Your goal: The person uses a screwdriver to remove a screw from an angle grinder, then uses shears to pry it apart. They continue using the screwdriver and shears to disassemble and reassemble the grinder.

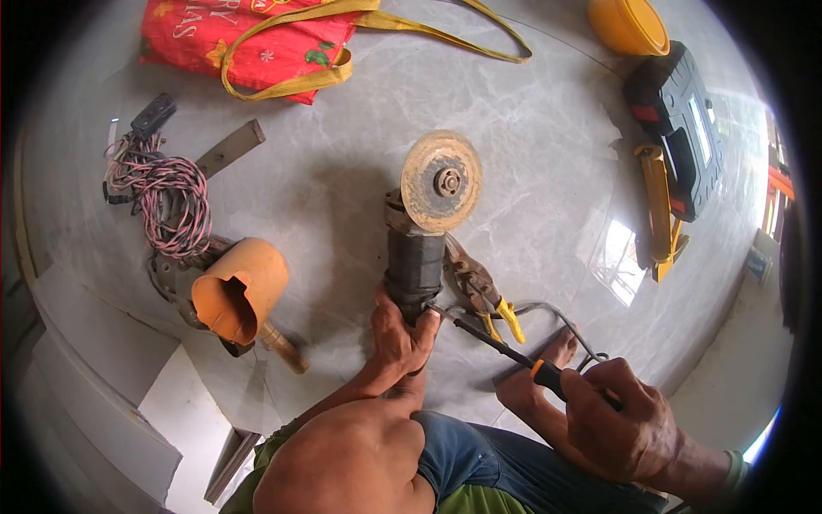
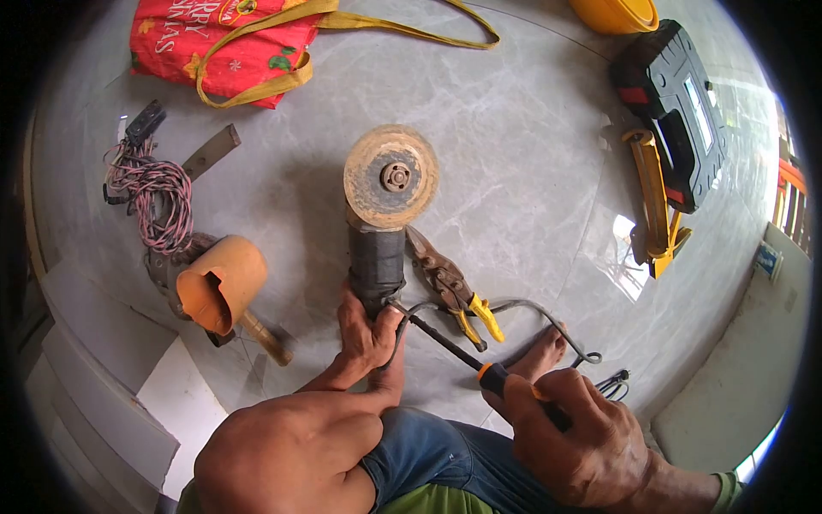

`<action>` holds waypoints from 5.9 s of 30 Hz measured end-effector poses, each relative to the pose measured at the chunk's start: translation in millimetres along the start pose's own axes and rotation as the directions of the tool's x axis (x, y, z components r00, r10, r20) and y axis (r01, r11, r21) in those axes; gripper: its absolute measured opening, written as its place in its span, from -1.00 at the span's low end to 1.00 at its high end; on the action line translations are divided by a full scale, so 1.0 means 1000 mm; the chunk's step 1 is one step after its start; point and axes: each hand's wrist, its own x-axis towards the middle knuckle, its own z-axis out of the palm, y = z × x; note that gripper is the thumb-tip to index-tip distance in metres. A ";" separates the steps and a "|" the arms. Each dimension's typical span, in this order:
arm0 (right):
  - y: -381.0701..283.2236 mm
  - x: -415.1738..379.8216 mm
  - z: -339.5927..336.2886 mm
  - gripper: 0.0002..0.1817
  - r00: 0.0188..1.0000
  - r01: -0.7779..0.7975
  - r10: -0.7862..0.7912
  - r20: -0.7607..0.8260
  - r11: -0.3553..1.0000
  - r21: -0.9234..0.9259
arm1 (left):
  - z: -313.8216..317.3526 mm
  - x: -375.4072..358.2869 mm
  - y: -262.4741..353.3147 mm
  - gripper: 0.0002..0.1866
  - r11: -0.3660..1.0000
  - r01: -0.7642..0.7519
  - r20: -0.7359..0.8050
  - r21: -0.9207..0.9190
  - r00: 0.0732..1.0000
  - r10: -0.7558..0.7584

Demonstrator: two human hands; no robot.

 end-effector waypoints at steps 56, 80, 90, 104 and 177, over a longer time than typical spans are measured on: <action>0.005 0.080 0.139 -0.33 0.891 0.452 -0.172 -0.419 0.410 0.792 | -0.069 0.041 0.092 -0.24 0.743 0.286 0.702 -0.605 0.632 0.328; 0.029 0.060 0.177 -0.75 0.817 0.561 -0.170 -0.551 0.456 0.691 | -0.073 0.006 0.078 -0.22 0.525 0.295 0.318 -0.799 0.947 -0.048; 0.041 0.076 0.176 -0.78 0.791 0.590 -0.221 -0.570 0.522 0.616 | -0.067 0.003 0.088 -0.28 0.584 0.334 0.290 -0.740 0.942 -0.170; 0.039 0.074 0.170 -0.78 0.820 0.550 -0.230 -0.523 0.566 0.614 | -0.067 0.003 0.091 -0.28 0.591 0.347 0.285 -0.728 0.938 -0.200; 0.196 0.047 0.173 -0.47 0.592 -0.515 0.549 -0.590 0.821 0.247 | -0.047 0.066 0.040 -0.19 0.403 0.459 0.543 -0.792 0.831 0.121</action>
